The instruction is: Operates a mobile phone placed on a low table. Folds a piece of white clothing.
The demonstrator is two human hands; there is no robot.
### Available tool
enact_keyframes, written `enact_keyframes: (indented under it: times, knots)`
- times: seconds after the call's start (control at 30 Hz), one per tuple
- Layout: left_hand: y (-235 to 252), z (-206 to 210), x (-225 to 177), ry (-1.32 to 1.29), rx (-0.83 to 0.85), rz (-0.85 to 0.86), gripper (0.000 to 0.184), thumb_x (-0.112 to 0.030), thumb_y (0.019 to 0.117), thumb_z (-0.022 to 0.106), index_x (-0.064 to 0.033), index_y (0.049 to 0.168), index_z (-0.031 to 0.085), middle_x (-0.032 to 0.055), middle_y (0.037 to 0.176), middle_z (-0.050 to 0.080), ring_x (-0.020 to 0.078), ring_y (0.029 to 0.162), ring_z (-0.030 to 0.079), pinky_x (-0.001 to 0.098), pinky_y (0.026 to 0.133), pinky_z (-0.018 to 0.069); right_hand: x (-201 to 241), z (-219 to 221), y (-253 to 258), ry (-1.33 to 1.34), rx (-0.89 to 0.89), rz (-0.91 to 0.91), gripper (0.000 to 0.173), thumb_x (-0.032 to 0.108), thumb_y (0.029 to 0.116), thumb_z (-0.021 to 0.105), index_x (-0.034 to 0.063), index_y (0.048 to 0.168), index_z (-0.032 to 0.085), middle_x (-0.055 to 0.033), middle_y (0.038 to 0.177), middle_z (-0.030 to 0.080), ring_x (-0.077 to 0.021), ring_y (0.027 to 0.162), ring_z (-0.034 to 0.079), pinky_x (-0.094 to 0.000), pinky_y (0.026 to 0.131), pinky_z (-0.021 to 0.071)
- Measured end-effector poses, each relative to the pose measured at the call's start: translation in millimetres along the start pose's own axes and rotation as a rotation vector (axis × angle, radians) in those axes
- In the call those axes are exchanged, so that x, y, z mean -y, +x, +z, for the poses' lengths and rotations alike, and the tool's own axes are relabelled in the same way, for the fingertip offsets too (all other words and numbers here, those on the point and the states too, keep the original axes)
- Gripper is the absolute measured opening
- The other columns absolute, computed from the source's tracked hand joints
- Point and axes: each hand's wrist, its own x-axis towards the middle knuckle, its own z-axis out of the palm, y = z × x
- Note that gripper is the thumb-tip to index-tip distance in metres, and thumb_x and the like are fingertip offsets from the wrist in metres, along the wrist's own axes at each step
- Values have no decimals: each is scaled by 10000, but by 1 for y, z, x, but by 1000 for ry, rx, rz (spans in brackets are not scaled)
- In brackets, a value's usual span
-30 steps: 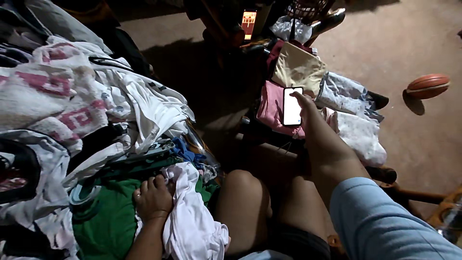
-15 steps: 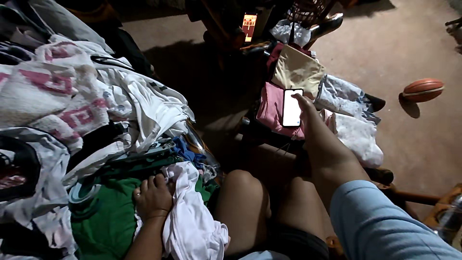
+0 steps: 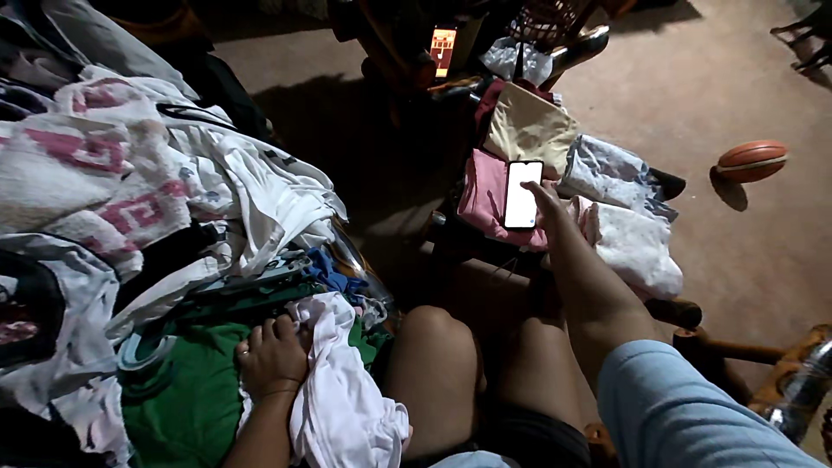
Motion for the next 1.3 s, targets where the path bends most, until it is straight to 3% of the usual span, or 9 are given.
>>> enact_keyframes:
  times: [0.27, 0.43, 0.6, 0.77, 1.03, 1.3]
  knots:
    - [1, 1, 0, 18, 4, -1, 361, -169, 1015, 500, 70, 1270, 590, 316, 1279, 619, 504, 1241, 564, 658, 1035, 375, -10, -6, -24, 306, 7, 10, 642, 282, 957, 652, 117, 1519, 390, -158, 1386, 577, -275, 1207, 613, -499, 952, 555]
    - [2, -1, 0, -12, 14, -1, 360, -181, 1018, 534, 81, 1256, 598, 333, 1264, 616, 515, 1234, 562, 679, 1036, 369, -12, -4, -39, 323, -46, -52, 614, 275, 967, 650, 71, 1488, 398, -159, 1330, 595, -246, 1151, 631, -456, 931, 566]
    - [1, 1, 0, 8, -35, 16, 356, -158, 1001, 530, 92, 1243, 602, 335, 1246, 625, 515, 1204, 584, 677, 1006, 391, -15, -1, -44, 321, -85, -172, 713, 332, 950, 697, 32, 1499, 356, -166, 1350, 581, -227, 1168, 626, -423, 969, 556]
    - [0, 2, 0, 9, -38, 9, 350, -153, 1014, 506, 80, 1257, 602, 324, 1255, 627, 507, 1210, 583, 672, 1014, 385, -9, 7, -56, 304, -174, -234, 726, 354, 927, 736, -1, 1462, 396, -167, 1288, 609, -201, 1113, 645, -385, 950, 560]
    - [-2, 3, 0, 14, -64, 18, 353, -155, 1014, 499, 87, 1250, 602, 328, 1244, 631, 507, 1206, 588, 672, 1006, 390, -6, 11, -64, 316, -209, -219, 820, 350, 888, 774, 10, 1506, 356, -171, 1367, 578, -207, 1197, 613, -382, 1004, 534]
    - [-1, 4, 0, 16, -74, 20, 337, -141, 1002, 517, 87, 1233, 605, 327, 1223, 636, 507, 1189, 594, 671, 990, 400, -8, 13, -62, 317, -224, -244, 771, 344, 890, 775, 0, 1470, 401, -165, 1314, 609, -193, 1153, 634, -375, 976, 549]
